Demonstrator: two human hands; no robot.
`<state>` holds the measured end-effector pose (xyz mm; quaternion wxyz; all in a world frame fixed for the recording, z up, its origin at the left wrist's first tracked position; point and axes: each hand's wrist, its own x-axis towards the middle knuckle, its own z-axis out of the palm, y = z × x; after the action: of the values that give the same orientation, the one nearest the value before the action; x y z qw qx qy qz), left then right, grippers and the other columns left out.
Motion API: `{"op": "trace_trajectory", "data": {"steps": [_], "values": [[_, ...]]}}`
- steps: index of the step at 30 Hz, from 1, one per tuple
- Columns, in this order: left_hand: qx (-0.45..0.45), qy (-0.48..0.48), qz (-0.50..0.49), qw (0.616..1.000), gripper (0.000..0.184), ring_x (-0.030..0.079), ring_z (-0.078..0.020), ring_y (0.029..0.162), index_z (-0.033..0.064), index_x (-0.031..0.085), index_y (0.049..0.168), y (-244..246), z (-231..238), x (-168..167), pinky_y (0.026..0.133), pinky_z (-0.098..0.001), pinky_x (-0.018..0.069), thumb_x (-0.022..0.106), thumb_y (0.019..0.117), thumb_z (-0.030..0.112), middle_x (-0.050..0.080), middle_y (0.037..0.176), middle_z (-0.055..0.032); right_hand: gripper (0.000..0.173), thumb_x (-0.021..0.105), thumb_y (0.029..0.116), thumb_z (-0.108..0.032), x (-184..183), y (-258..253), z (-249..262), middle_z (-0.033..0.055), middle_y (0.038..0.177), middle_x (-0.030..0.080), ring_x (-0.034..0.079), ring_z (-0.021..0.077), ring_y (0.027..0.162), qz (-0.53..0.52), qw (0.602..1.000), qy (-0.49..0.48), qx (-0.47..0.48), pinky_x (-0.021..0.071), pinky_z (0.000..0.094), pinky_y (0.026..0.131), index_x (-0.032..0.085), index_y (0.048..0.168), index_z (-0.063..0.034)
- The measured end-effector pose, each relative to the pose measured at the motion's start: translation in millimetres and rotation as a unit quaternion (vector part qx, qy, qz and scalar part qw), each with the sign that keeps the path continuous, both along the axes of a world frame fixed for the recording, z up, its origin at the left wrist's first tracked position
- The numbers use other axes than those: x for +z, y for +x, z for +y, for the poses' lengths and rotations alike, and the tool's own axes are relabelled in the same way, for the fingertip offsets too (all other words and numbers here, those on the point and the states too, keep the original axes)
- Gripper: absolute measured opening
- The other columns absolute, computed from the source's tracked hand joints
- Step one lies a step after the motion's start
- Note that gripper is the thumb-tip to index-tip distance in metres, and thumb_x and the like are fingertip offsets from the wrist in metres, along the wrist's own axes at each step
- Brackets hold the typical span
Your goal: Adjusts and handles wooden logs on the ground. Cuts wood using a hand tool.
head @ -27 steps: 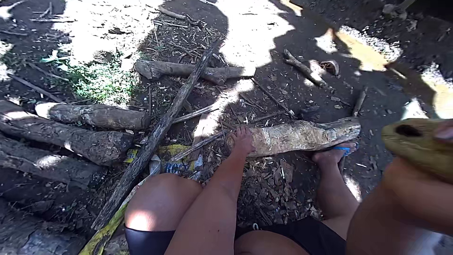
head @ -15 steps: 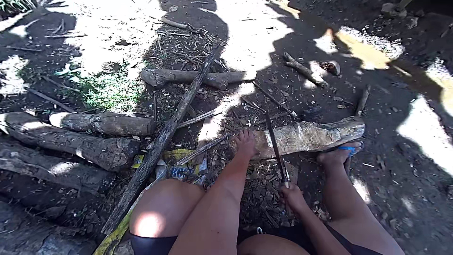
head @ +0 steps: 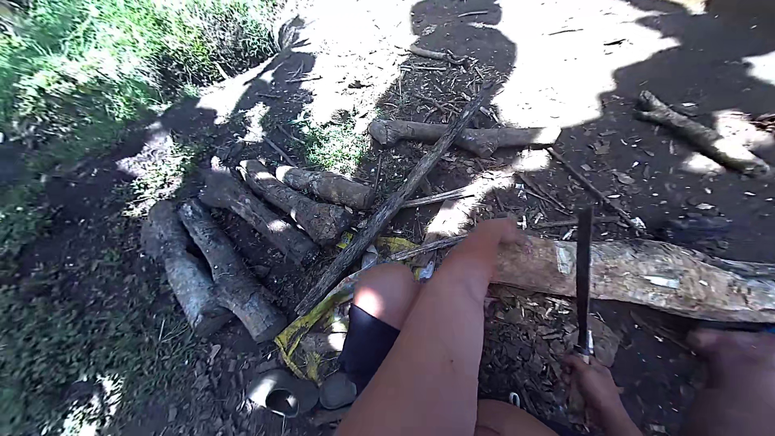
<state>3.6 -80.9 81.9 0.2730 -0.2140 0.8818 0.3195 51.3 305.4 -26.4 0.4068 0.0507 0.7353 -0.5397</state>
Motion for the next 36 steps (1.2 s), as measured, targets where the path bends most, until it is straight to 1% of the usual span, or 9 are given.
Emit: {"op": "trace_trajectory", "data": {"steps": [5, 11, 14, 19, 22, 25, 28, 32, 36], "values": [[0.109, -0.152, 0.006, 0.982, 0.063, 0.060, -0.0408, 0.125, -0.0056, 0.062, 0.127, 47, -110, 117, 0.102, -0.0640, 0.0471, 0.065, 0.0981, 0.050, 0.062, 0.131, -0.0276, 0.009, 0.059, 0.0961, -0.013, -8, -5, 3, 0.0030, 0.062, 0.056, 0.054, 0.0152, 0.045, 0.001, 1.000, -0.020, -0.004, 0.0529, 0.0348, 0.044, 0.057, 0.097, -0.0044], [0.268, -0.212, 0.118, 0.932, 0.060, 0.060, -0.0448, 0.126, -0.0015, 0.057, 0.138, 170, -242, 139, 0.106, -0.0677, 0.0446, 0.063, 0.1002, 0.045, 0.062, 0.132, -0.0286, 0.009, 0.057, 0.0972, -0.014, -11, -7, 5, 0.0034, 0.062, 0.056, 0.055, 0.0165, 0.045, -0.020, 0.999, -0.028, -0.029, 0.0542, 0.0367, 0.044, 0.057, 0.094, -0.0053], [0.374, -0.191, 0.099, 0.902, 0.060, 0.059, -0.0451, 0.128, 0.0023, 0.057, 0.141, 262, -253, 98, 0.107, -0.0679, 0.0433, 0.061, 0.1005, 0.047, 0.063, 0.133, -0.0272, 0.009, 0.058, 0.0962, -0.015, -12, -6, 3, 0.0020, 0.060, 0.054, 0.053, 0.0157, 0.044, -0.027, 0.999, -0.024, -0.035, 0.0532, 0.0365, 0.044, 0.056, 0.095, -0.0065], [0.483, -0.122, 0.024, 0.867, 0.064, 0.061, -0.0466, 0.123, -0.0038, 0.061, 0.133, 367, -228, -44, 0.105, -0.0671, 0.0457, 0.068, 0.0958, 0.048, 0.064, 0.127, -0.0313, 0.010, 0.059, 0.0953, -0.017, -13, -6, 6, 0.0005, 0.060, 0.054, 0.053, 0.0139, 0.046, 0.003, 1.000, 0.020, -0.015, 0.0525, 0.0343, 0.046, 0.059, 0.093, -0.0070], [0.508, -0.130, -0.026, 0.851, 0.091, 0.055, -0.0455, 0.133, 0.0025, 0.042, 0.153, 380, -199, -100, 0.109, -0.0644, 0.0448, 0.074, 0.0872, 0.057, 0.057, 0.141, -0.0290, 0.010, 0.058, 0.0953, -0.017, -7, -2, 1, 0.0008, 0.061, 0.055, 0.054, 0.0144, 0.047, 0.012, 0.999, 0.046, -0.006, 0.0535, 0.0348, 0.047, 0.058, 0.092, -0.0071], [0.502, -0.193, -0.034, 0.842, 0.097, 0.040, -0.0510, 0.142, 0.0097, 0.041, 0.157, 371, -185, -123, 0.109, -0.0723, 0.0359, 0.080, 0.0811, 0.055, 0.047, 0.151, -0.0281, 0.010, 0.056, 0.0976, -0.017, 1, 3, -6, -0.0004, 0.061, 0.057, 0.056, 0.0133, 0.047, 0.011, 0.998, 0.060, 0.000, 0.0549, 0.0340, 0.048, 0.058, 0.094, -0.0074], [0.488, -0.240, 0.006, 0.839, 0.097, 0.041, -0.0475, 0.142, 0.0123, 0.038, 0.158, 359, -190, -139, 0.111, -0.0759, 0.0292, 0.085, 0.0786, 0.044, 0.050, 0.151, -0.0239, 0.010, 0.056, 0.0985, -0.017, 1, 6, -12, -0.0015, 0.062, 0.056, 0.054, 0.0122, 0.047, 0.004, 0.998, 0.064, -0.016, 0.0536, 0.0334, 0.047, 0.059, 0.098, -0.0077], [0.473, -0.235, -0.005, 0.849, 0.094, 0.043, -0.0477, 0.141, 0.0126, 0.037, 0.159, 347, -199, -136, 0.109, -0.0743, 0.0337, 0.085, 0.0812, 0.036, 0.048, 0.151, -0.0250, 0.010, 0.058, 0.0962, -0.017, -2, 7, -13, -0.0006, 0.062, 0.056, 0.054, 0.0129, 0.047, 0.018, 0.997, 0.080, -0.011, 0.0537, 0.0339, 0.047, 0.060, 0.097, -0.0071], [0.420, -0.248, -0.081, 0.869, 0.105, 0.042, -0.0509, 0.139, 0.0083, 0.049, 0.149, 341, -204, -135, 0.107, -0.0734, 0.0365, 0.093, 0.0632, 0.049, 0.046, 0.150, -0.0301, 0.011, 0.057, 0.0972, -0.017, 17, 9, -22, -0.0006, 0.060, 0.053, 0.054, 0.0136, 0.047, 0.013, 0.993, 0.118, -0.006, 0.0538, 0.0356, 0.047, 0.058, 0.098, -0.0067]]}}
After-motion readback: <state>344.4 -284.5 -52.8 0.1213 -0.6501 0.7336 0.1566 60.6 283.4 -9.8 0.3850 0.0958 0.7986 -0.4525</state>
